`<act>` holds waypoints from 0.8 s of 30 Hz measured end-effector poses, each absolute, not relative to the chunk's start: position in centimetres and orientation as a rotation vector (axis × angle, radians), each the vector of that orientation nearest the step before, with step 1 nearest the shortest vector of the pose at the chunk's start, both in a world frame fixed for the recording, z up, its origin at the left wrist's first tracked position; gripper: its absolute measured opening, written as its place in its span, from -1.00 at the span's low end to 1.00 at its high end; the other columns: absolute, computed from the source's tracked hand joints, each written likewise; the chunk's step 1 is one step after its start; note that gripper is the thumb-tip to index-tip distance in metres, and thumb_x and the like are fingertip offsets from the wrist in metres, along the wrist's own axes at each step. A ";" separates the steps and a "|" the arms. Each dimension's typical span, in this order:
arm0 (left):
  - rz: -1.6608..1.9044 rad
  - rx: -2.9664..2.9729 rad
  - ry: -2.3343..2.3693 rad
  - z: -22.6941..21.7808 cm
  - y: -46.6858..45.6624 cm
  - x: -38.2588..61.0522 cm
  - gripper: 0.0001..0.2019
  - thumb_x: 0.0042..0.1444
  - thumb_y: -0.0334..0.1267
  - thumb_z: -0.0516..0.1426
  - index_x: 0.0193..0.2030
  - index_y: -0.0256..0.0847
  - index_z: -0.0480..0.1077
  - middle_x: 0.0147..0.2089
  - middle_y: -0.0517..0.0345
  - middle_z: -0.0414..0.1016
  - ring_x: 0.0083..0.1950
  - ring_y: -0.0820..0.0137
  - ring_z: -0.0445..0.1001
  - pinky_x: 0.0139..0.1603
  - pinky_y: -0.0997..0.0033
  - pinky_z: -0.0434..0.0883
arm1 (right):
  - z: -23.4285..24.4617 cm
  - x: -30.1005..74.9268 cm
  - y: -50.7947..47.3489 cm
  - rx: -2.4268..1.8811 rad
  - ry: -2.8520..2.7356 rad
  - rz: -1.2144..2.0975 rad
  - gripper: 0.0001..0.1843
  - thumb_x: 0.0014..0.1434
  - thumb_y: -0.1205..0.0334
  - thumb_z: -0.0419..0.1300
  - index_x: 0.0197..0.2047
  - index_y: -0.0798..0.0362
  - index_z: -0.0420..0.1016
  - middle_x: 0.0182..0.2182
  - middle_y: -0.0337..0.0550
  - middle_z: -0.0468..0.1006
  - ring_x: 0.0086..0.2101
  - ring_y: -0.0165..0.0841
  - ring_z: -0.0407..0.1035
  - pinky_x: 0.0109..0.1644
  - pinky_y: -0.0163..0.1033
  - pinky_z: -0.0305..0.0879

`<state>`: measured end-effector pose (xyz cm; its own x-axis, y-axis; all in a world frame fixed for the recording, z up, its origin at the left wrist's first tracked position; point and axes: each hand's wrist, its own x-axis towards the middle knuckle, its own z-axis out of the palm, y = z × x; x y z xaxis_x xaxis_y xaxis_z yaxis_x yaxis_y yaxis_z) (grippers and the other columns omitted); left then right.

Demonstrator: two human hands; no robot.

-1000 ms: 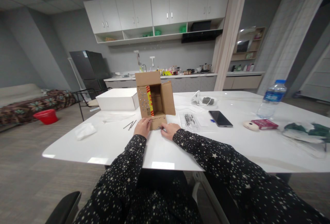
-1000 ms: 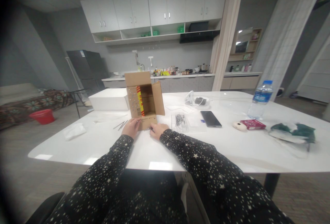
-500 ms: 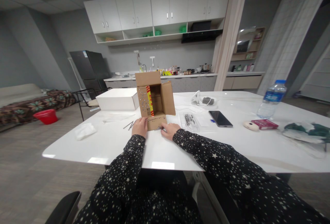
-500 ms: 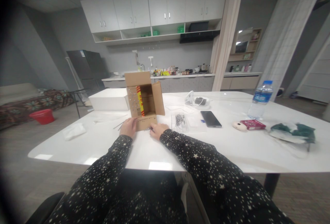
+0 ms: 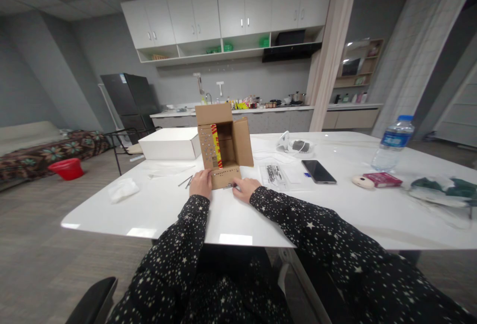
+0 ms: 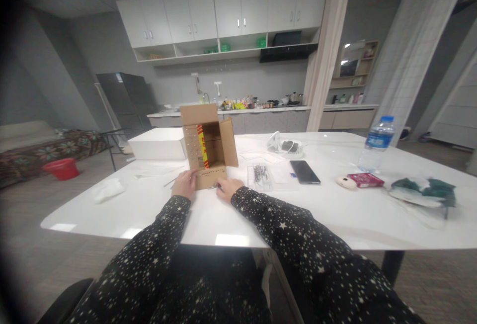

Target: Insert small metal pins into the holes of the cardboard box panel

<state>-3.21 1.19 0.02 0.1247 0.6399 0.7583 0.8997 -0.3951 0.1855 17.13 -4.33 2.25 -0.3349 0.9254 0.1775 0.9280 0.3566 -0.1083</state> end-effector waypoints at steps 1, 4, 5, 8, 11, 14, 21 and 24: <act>-1.146 -2.088 -1.506 0.0 1.2 -3.2 -0.73 0.19 -0.26 -0.08 -0.13 -0.21 0.42 -0.19 -0.02 0.50 -0.14 0.23 0.43 -0.08 0.20 0.37 | 2.3 17.1 -4.3 -1.669 -2.409 -0.017 -0.67 0.20 0.02 -0.08 -0.06 -0.09 0.34 -0.25 -0.16 0.53 -0.28 -0.29 0.40 -0.27 -0.26 0.13; -1.146 -2.078 -1.525 -0.1 1.3 -3.3 -0.72 0.19 -0.24 -0.07 -0.14 -0.21 0.42 -0.19 -0.04 0.50 -0.13 0.21 0.43 -0.08 0.18 0.37 | 2.3 17.1 -4.4 -1.672 -2.408 -0.015 -0.67 0.20 0.02 -0.09 -0.06 -0.09 0.34 -0.24 -0.16 0.53 -0.27 -0.29 0.39 -0.27 -0.26 0.13; -1.151 -2.067 -1.524 -0.1 1.4 -3.3 -0.72 0.19 -0.25 -0.07 -0.14 -0.21 0.42 -0.20 -0.05 0.51 -0.14 0.21 0.43 -0.09 0.18 0.37 | 2.3 17.1 -4.4 -1.675 -2.409 -0.015 -0.67 0.20 0.02 -0.09 -0.05 -0.09 0.34 -0.24 -0.16 0.53 -0.27 -0.29 0.39 -0.27 -0.26 0.13; -1.175 -2.032 -1.486 -0.1 1.5 -3.4 -0.73 0.19 -0.25 -0.07 -0.15 -0.20 0.43 -0.20 -0.03 0.51 -0.15 0.23 0.43 -0.11 0.20 0.37 | 2.4 17.1 -4.4 -1.683 -2.410 -0.021 -0.67 0.20 0.02 -0.09 -0.05 -0.09 0.34 -0.24 -0.15 0.54 -0.28 -0.29 0.40 -0.28 -0.26 0.13; -1.178 -2.025 -1.448 -0.2 1.6 -3.5 -0.73 0.19 -0.25 -0.07 -0.15 -0.20 0.43 -0.19 -0.01 0.52 -0.15 0.24 0.43 -0.11 0.21 0.37 | 2.3 17.1 -4.4 -1.679 -2.414 -0.031 -0.67 0.20 0.01 -0.09 -0.06 -0.10 0.34 -0.25 -0.15 0.54 -0.28 -0.29 0.40 -0.28 -0.26 0.13; -1.140 -2.034 -1.461 -0.2 1.7 -3.6 -0.72 0.19 -0.26 -0.07 -0.15 -0.21 0.44 -0.20 -0.01 0.53 -0.16 0.23 0.44 -0.12 0.22 0.38 | 2.2 17.1 -4.3 -1.668 -2.414 -0.036 -0.67 0.20 0.01 -0.09 -0.06 -0.10 0.33 -0.25 -0.16 0.53 -0.29 -0.29 0.40 -0.29 -0.26 0.13; -1.125 -2.004 -1.464 -0.2 1.7 -3.6 -0.72 0.19 -0.24 -0.07 -0.15 -0.20 0.44 -0.22 -0.02 0.54 -0.19 0.25 0.47 -0.14 0.25 0.38 | 2.0 17.2 -4.2 -1.651 -2.407 -0.048 -0.67 0.19 0.01 -0.08 -0.07 -0.10 0.34 -0.26 -0.17 0.54 -0.28 -0.29 0.40 -0.29 -0.26 0.13; -1.067 -2.013 -1.504 -0.2 1.5 -3.5 -0.71 0.19 -0.21 -0.07 -0.17 -0.19 0.45 -0.28 0.00 0.54 -0.22 0.26 0.48 -0.18 0.28 0.38 | 2.1 17.2 -4.2 -1.660 -2.410 -0.043 -0.67 0.19 0.01 -0.08 -0.06 -0.11 0.34 -0.26 -0.17 0.54 -0.28 -0.29 0.40 -0.28 -0.26 0.14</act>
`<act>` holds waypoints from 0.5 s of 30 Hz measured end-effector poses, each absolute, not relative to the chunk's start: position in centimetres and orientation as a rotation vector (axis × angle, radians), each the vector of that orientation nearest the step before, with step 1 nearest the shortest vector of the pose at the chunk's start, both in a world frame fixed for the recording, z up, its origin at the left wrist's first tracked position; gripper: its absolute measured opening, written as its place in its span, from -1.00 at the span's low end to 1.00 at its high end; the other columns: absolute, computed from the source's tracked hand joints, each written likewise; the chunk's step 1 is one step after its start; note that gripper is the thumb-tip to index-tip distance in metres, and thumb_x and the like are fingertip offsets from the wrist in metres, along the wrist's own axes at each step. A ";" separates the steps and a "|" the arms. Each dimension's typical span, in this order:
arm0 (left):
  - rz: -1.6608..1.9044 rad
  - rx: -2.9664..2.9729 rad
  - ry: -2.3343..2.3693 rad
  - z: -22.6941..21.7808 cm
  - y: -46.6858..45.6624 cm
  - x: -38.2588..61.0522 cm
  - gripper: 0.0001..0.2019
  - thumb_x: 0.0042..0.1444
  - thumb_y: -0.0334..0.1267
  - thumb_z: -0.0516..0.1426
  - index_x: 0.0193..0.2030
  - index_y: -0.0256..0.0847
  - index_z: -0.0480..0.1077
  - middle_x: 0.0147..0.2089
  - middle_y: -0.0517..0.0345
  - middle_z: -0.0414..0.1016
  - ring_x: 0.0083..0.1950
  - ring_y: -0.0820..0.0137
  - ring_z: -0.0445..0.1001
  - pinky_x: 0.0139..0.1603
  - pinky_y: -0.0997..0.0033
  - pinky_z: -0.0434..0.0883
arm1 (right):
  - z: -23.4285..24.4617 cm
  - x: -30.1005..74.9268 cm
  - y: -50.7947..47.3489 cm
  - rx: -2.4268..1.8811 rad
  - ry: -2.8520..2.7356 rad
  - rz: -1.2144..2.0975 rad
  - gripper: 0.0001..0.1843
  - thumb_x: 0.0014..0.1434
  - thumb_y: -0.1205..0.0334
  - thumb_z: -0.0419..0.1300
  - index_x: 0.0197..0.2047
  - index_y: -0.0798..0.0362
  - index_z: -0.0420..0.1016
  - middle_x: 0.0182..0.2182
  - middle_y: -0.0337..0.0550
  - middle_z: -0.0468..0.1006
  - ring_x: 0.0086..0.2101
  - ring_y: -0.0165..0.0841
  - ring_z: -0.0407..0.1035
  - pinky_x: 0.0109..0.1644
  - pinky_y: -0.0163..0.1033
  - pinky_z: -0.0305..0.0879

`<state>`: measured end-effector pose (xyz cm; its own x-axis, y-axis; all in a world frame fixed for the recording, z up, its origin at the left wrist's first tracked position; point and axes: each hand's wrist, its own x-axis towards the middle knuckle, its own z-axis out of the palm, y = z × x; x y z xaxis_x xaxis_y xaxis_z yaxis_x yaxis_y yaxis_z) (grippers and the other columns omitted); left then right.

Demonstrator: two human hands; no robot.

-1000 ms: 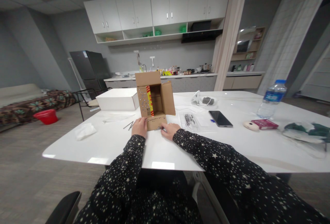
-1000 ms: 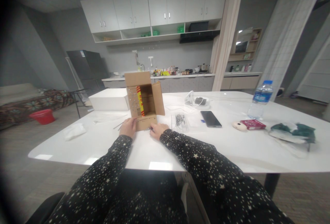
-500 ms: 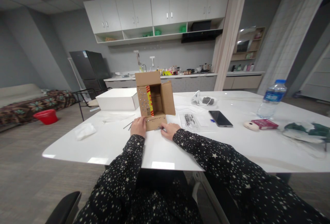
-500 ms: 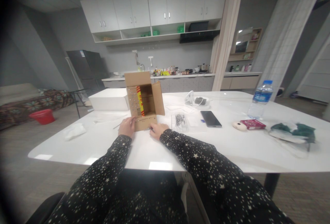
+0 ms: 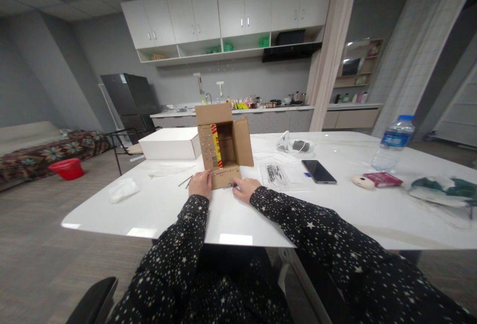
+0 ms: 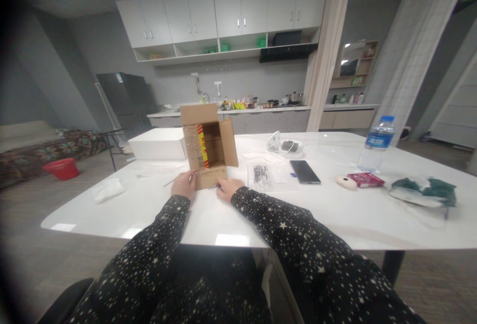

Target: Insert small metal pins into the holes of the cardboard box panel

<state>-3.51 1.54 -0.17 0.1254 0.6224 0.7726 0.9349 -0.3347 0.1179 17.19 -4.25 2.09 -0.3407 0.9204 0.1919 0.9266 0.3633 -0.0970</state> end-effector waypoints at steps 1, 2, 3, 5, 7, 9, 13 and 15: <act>-1.053 -2.021 -1.509 -0.1 1.5 -3.5 -0.71 0.20 -0.20 -0.07 -0.17 -0.19 0.45 -0.29 0.00 0.54 -0.22 0.26 0.48 -0.19 0.29 0.38 | 2.1 17.2 -4.3 -1.664 -2.411 -0.039 -0.67 0.19 0.01 -0.08 -0.06 -0.11 0.34 -0.25 -0.17 0.54 -0.28 -0.29 0.40 -0.27 -0.26 0.14; -1.043 -2.033 -1.507 -0.1 1.5 -3.5 -0.71 0.20 -0.19 -0.07 -0.18 -0.18 0.45 -0.30 0.00 0.53 -0.22 0.26 0.48 -0.19 0.29 0.38 | 2.2 17.2 -4.3 -1.667 -2.412 -0.034 -0.67 0.19 0.01 -0.08 -0.06 -0.11 0.34 -0.25 -0.17 0.54 -0.27 -0.29 0.40 -0.27 -0.26 0.14; -1.039 -2.045 -1.502 -0.1 1.4 -3.5 -0.71 0.20 -0.18 -0.07 -0.18 -0.18 0.45 -0.30 0.00 0.53 -0.21 0.26 0.48 -0.19 0.29 0.38 | 2.2 17.2 -4.3 -1.670 -2.412 -0.029 -0.67 0.20 0.01 -0.08 -0.05 -0.11 0.34 -0.25 -0.17 0.54 -0.27 -0.29 0.40 -0.26 -0.26 0.15; -1.040 -2.066 -1.498 -0.1 1.4 -3.5 -0.71 0.20 -0.17 -0.07 -0.18 -0.17 0.44 -0.29 -0.01 0.53 -0.20 0.25 0.48 -0.18 0.27 0.38 | 2.3 17.2 -4.3 -1.672 -2.413 -0.023 -0.66 0.20 0.01 -0.08 -0.05 -0.10 0.34 -0.24 -0.17 0.54 -0.26 -0.29 0.40 -0.25 -0.26 0.15; -1.038 -2.094 -1.500 -0.1 1.4 -3.5 -0.71 0.20 -0.17 -0.07 -0.17 -0.18 0.44 -0.28 -0.02 0.53 -0.18 0.24 0.48 -0.16 0.26 0.38 | 2.3 17.2 -4.3 -1.666 -2.414 -0.027 -0.67 0.19 0.02 -0.08 -0.05 -0.10 0.34 -0.25 -0.17 0.53 -0.27 -0.29 0.40 -0.26 -0.26 0.15; -1.031 -2.126 -1.504 -0.1 1.3 -3.5 -0.71 0.20 -0.17 -0.07 -0.18 -0.19 0.44 -0.28 -0.04 0.52 -0.18 0.22 0.47 -0.14 0.23 0.38 | 2.2 17.2 -4.3 -1.655 -2.411 -0.038 -0.68 0.19 0.02 -0.08 -0.06 -0.10 0.34 -0.26 -0.17 0.53 -0.28 -0.29 0.40 -0.27 -0.26 0.15; -0.971 -2.138 -1.487 0.0 1.1 -3.4 -0.70 0.20 -0.19 -0.09 -0.22 -0.21 0.44 -0.31 -0.05 0.52 -0.21 0.21 0.47 -0.15 0.21 0.38 | 2.1 17.2 -4.2 -1.643 -2.407 -0.044 -0.67 0.18 0.01 -0.08 -0.07 -0.10 0.35 -0.27 -0.17 0.53 -0.29 -0.28 0.40 -0.29 -0.26 0.15; -0.951 -2.127 -1.487 0.0 0.9 -3.4 -0.71 0.20 -0.19 -0.08 -0.23 -0.19 0.43 -0.32 -0.03 0.52 -0.22 0.23 0.47 -0.16 0.23 0.38 | 2.1 17.2 -4.2 -1.641 -2.407 -0.041 -0.67 0.18 0.01 -0.08 -0.07 -0.10 0.35 -0.27 -0.17 0.53 -0.28 -0.28 0.40 -0.28 -0.25 0.15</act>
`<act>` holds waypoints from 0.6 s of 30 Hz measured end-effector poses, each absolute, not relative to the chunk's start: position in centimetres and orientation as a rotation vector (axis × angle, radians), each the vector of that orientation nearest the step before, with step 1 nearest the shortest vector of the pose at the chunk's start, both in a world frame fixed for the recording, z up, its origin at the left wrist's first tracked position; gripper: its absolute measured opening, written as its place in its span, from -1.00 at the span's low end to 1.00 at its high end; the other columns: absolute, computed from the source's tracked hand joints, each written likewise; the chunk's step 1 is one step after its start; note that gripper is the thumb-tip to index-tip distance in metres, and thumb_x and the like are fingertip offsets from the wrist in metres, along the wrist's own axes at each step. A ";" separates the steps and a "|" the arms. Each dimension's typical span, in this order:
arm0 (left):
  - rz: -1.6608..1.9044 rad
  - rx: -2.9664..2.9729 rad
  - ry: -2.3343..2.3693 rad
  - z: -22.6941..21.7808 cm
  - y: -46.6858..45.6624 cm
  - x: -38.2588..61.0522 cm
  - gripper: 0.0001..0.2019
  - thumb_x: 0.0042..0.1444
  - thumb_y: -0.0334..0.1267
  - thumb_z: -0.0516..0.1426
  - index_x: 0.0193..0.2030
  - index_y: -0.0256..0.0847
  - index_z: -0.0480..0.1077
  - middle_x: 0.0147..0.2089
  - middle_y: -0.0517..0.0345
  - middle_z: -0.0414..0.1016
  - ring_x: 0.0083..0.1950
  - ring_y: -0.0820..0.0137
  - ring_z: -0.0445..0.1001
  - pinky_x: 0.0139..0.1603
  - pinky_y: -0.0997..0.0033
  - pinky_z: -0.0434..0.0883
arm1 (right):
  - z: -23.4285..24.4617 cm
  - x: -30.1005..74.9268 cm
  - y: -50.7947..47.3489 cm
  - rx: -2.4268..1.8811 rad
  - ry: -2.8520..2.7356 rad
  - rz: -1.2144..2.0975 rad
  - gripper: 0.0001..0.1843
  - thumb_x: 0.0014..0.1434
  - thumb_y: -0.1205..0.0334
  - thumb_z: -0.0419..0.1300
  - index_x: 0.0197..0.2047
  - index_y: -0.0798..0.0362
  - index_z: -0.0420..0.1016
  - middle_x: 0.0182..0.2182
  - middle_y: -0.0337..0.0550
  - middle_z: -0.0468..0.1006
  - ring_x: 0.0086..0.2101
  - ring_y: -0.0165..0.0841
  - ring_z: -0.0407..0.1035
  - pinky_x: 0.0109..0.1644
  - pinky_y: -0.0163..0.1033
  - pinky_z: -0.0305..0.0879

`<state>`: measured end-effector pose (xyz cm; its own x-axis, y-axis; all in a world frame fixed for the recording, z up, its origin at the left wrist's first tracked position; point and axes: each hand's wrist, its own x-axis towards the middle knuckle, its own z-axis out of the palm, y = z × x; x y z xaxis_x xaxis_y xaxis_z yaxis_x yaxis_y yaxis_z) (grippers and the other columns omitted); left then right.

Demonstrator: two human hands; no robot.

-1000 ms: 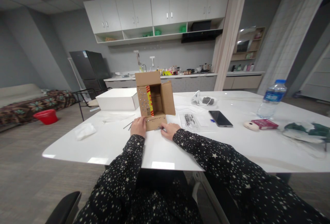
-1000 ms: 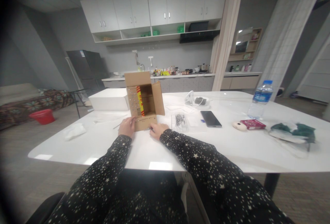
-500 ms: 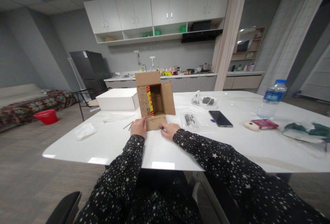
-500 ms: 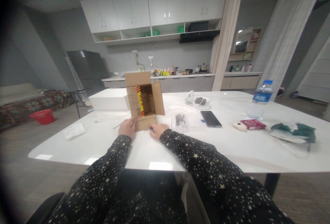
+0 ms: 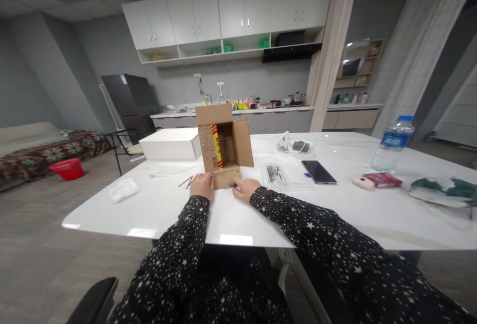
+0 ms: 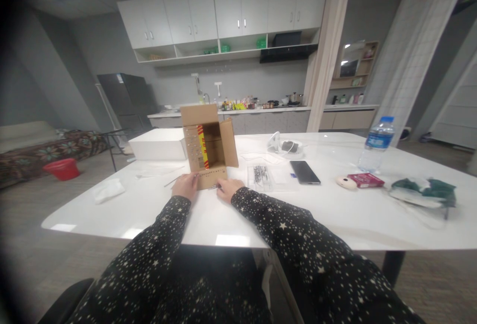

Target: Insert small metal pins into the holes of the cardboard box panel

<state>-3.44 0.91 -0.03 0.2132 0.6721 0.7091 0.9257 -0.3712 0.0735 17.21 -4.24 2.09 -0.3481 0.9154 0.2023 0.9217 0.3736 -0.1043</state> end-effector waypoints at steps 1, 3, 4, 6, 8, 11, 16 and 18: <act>-0.952 -2.129 -1.492 0.0 0.8 -3.5 -0.72 0.19 -0.19 -0.08 -0.23 -0.19 0.43 -0.33 -0.02 0.52 -0.23 0.24 0.47 -0.16 0.24 0.38 | 2.1 17.2 -4.2 -1.640 -2.407 -0.042 -0.67 0.18 0.01 -0.08 -0.07 -0.10 0.35 -0.26 -0.16 0.53 -0.28 -0.27 0.40 -0.28 -0.25 0.16; -0.967 -2.143 -1.511 0.0 0.7 -3.5 -0.74 0.18 -0.20 -0.06 -0.22 -0.18 0.43 -0.32 -0.01 0.52 -0.22 0.23 0.47 -0.15 0.24 0.38 | 2.1 17.2 -4.2 -1.639 -2.406 -0.048 -0.67 0.18 0.02 -0.08 -0.07 -0.10 0.35 -0.27 -0.16 0.53 -0.28 -0.28 0.40 -0.28 -0.25 0.15; -0.969 -2.150 -1.521 0.0 0.6 -3.5 -0.75 0.18 -0.21 -0.05 -0.21 -0.18 0.43 -0.31 -0.02 0.52 -0.21 0.23 0.47 -0.15 0.23 0.38 | 2.0 17.2 -4.2 -1.638 -2.406 -0.053 -0.67 0.18 0.02 -0.08 -0.07 -0.10 0.35 -0.27 -0.16 0.54 -0.29 -0.28 0.40 -0.29 -0.25 0.15; -0.943 -2.152 -1.540 0.1 0.4 -3.5 -0.74 0.18 -0.20 -0.05 -0.19 -0.18 0.43 -0.29 -0.02 0.52 -0.19 0.23 0.47 -0.13 0.23 0.37 | 2.0 17.2 -4.2 -1.636 -2.409 -0.062 -0.67 0.18 0.02 -0.08 -0.07 -0.10 0.35 -0.28 -0.16 0.54 -0.29 -0.28 0.41 -0.29 -0.25 0.15; -0.893 -2.146 -1.551 0.2 0.3 -3.4 -0.72 0.20 -0.20 -0.07 -0.17 -0.20 0.43 -0.27 -0.03 0.53 -0.17 0.23 0.46 -0.11 0.23 0.37 | 1.9 17.2 -4.1 -1.636 -2.410 -0.068 -0.66 0.18 0.02 -0.09 -0.07 -0.10 0.34 -0.28 -0.16 0.54 -0.30 -0.27 0.40 -0.30 -0.25 0.15; -0.841 -2.149 -1.543 0.4 0.2 -3.3 -0.69 0.22 -0.21 -0.10 -0.15 -0.24 0.43 -0.24 -0.05 0.53 -0.15 0.23 0.45 -0.09 0.23 0.37 | 1.9 17.2 -4.1 -1.637 -2.410 -0.069 -0.66 0.18 0.02 -0.09 -0.07 -0.11 0.35 -0.27 -0.16 0.54 -0.30 -0.27 0.40 -0.30 -0.25 0.15; -0.860 -2.158 -1.479 0.1 0.4 -3.4 -0.70 0.21 -0.22 -0.09 -0.15 -0.25 0.43 -0.23 -0.05 0.52 -0.14 0.22 0.43 -0.08 0.25 0.36 | 2.0 17.2 -4.2 -1.644 -2.405 -0.056 -0.66 0.18 0.02 -0.09 -0.07 -0.11 0.35 -0.27 -0.16 0.54 -0.29 -0.27 0.41 -0.29 -0.25 0.15; -0.883 -2.167 -1.452 0.0 0.5 -3.4 -0.72 0.20 -0.22 -0.07 -0.15 -0.24 0.43 -0.24 -0.03 0.52 -0.15 0.23 0.42 -0.08 0.25 0.36 | 2.0 17.1 -4.2 -1.645 -2.402 -0.052 -0.67 0.18 0.02 -0.08 -0.07 -0.11 0.35 -0.27 -0.17 0.54 -0.29 -0.27 0.40 -0.29 -0.25 0.15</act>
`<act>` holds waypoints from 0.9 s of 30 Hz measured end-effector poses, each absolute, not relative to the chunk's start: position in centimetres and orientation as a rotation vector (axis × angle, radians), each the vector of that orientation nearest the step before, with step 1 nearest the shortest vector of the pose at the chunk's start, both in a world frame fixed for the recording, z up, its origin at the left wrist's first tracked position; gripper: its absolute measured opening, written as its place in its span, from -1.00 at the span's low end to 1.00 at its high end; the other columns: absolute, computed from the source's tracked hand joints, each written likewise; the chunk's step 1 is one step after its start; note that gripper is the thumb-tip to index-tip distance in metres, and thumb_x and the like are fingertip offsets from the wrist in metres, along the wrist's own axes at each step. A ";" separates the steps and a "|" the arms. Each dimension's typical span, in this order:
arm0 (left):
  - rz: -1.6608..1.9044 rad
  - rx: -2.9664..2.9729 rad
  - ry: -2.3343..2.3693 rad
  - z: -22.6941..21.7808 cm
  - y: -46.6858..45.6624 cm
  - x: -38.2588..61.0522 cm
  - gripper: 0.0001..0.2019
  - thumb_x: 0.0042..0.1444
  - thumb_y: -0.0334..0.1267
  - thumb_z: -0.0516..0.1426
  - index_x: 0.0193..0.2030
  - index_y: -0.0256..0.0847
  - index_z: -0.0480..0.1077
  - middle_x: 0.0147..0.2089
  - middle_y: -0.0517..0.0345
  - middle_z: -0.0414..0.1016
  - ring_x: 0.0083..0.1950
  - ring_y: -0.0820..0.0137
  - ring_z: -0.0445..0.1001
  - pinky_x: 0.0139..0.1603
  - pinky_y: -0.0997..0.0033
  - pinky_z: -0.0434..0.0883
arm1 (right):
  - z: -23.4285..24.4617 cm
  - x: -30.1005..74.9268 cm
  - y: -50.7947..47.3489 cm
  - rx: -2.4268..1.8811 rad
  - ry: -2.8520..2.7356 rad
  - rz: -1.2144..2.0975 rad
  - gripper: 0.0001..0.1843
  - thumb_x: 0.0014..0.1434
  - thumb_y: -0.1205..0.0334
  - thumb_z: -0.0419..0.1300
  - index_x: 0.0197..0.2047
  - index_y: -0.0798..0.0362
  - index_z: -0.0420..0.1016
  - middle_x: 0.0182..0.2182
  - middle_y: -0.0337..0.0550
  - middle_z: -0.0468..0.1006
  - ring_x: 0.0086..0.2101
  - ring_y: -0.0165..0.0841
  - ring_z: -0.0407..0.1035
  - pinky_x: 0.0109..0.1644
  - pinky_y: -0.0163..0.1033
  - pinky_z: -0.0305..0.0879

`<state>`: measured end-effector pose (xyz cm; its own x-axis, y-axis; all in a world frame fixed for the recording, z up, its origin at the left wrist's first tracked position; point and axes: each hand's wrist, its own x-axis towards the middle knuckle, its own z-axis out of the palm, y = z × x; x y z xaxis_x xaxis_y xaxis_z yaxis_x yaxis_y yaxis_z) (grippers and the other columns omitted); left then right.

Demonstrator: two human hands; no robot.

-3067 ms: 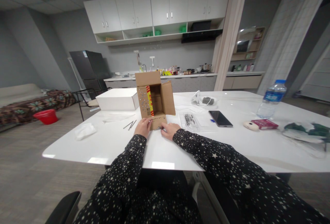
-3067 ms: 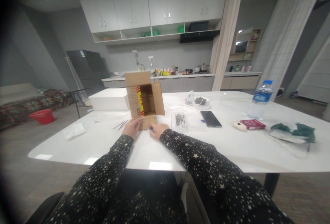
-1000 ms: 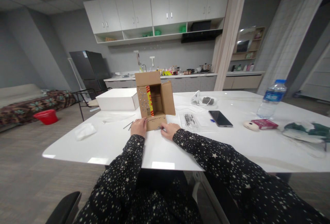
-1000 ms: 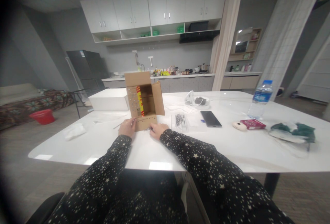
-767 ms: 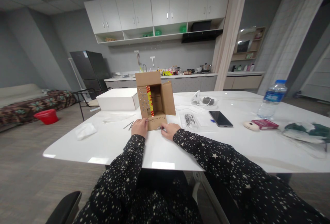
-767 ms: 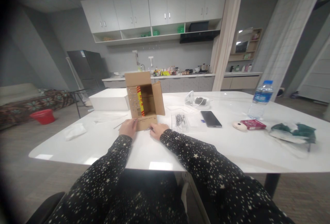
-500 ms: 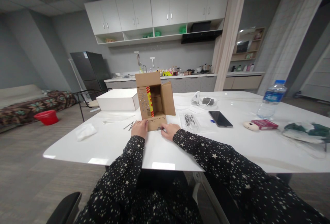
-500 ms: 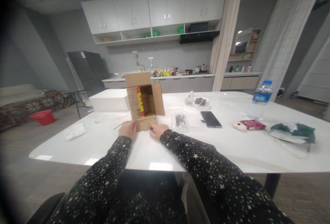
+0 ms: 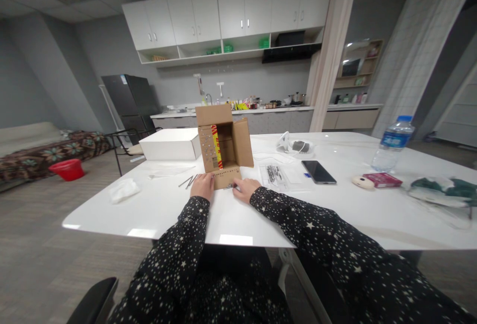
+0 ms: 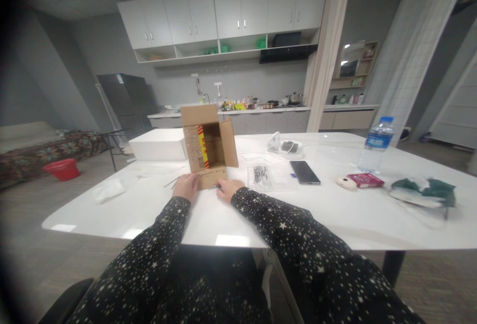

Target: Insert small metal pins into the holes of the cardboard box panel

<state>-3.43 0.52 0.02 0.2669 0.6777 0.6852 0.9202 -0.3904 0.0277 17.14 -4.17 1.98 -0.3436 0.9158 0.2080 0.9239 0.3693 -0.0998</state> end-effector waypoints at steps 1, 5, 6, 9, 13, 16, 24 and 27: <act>-0.893 -2.173 -1.439 0.0 0.6 -3.4 -0.72 0.20 -0.23 -0.07 -0.15 -0.24 0.43 -0.23 -0.03 0.51 -0.16 0.23 0.42 -0.08 0.24 0.36 | 2.0 17.1 -4.2 -1.645 -2.401 -0.049 -0.67 0.18 0.02 -0.08 -0.07 -0.11 0.36 -0.26 -0.17 0.54 -0.29 -0.28 0.40 -0.29 -0.25 0.15; -0.928 -2.210 -1.379 -0.1 0.6 -3.4 -0.74 0.19 -0.27 -0.06 -0.14 -0.24 0.42 -0.20 -0.02 0.51 -0.16 0.24 0.40 -0.09 0.24 0.37 | 2.0 17.1 -4.2 -1.654 -2.397 -0.038 -0.67 0.18 0.02 -0.07 -0.07 -0.11 0.36 -0.26 -0.17 0.54 -0.28 -0.28 0.40 -0.28 -0.26 0.15; -0.937 -2.221 -1.362 -0.1 0.7 -3.4 -0.74 0.18 -0.28 -0.05 -0.13 -0.24 0.42 -0.19 -0.01 0.51 -0.16 0.24 0.40 -0.09 0.24 0.37 | 2.1 17.1 -4.2 -1.657 -2.397 -0.038 -0.67 0.18 0.02 -0.08 -0.07 -0.11 0.36 -0.26 -0.17 0.54 -0.28 -0.28 0.40 -0.28 -0.26 0.15; -0.953 -2.261 -1.314 -0.2 0.8 -3.5 -0.74 0.17 -0.31 -0.05 -0.12 -0.23 0.42 -0.17 -0.01 0.50 -0.16 0.25 0.40 -0.09 0.24 0.38 | 2.0 17.1 -4.2 -1.663 -2.398 -0.043 -0.66 0.18 0.01 -0.08 -0.06 -0.11 0.36 -0.27 -0.17 0.53 -0.30 -0.28 0.40 -0.28 -0.26 0.15; -0.955 -2.287 -1.286 -0.3 1.1 -3.6 -0.74 0.16 -0.32 -0.04 -0.13 -0.24 0.42 -0.18 -0.01 0.50 -0.16 0.26 0.40 -0.08 0.24 0.39 | 1.9 17.2 -4.1 -1.649 -2.397 -0.049 -0.66 0.18 0.01 -0.08 -0.07 -0.10 0.35 -0.29 -0.17 0.53 -0.32 -0.29 0.40 -0.30 -0.26 0.14; -0.952 -2.298 -1.277 -0.4 1.2 -3.7 -0.74 0.16 -0.34 -0.05 -0.11 -0.23 0.42 -0.17 0.01 0.50 -0.16 0.27 0.39 -0.08 0.25 0.39 | 1.9 17.2 -4.1 -1.655 -2.392 -0.052 -0.67 0.18 0.00 -0.08 -0.09 -0.10 0.35 -0.30 -0.18 0.53 -0.32 -0.29 0.40 -0.31 -0.27 0.13; -0.981 -2.287 -1.298 -0.1 1.1 -3.4 -0.74 0.16 -0.35 -0.04 -0.11 -0.23 0.42 -0.20 0.00 0.49 -0.16 0.26 0.39 -0.08 0.23 0.40 | 1.8 17.2 -3.8 -1.641 -2.400 -0.065 -0.67 0.17 -0.01 -0.09 -0.09 -0.11 0.34 -0.29 -0.16 0.53 -0.32 -0.28 0.40 -0.32 -0.26 0.13; -0.994 -2.293 -1.304 -0.1 1.0 -3.5 -0.74 0.16 -0.35 -0.04 -0.12 -0.24 0.42 -0.21 0.00 0.49 -0.16 0.26 0.39 -0.08 0.24 0.40 | 1.7 17.2 -3.8 -1.640 -2.401 -0.070 -0.67 0.17 0.00 -0.09 -0.09 -0.11 0.34 -0.30 -0.17 0.53 -0.32 -0.29 0.40 -0.32 -0.26 0.12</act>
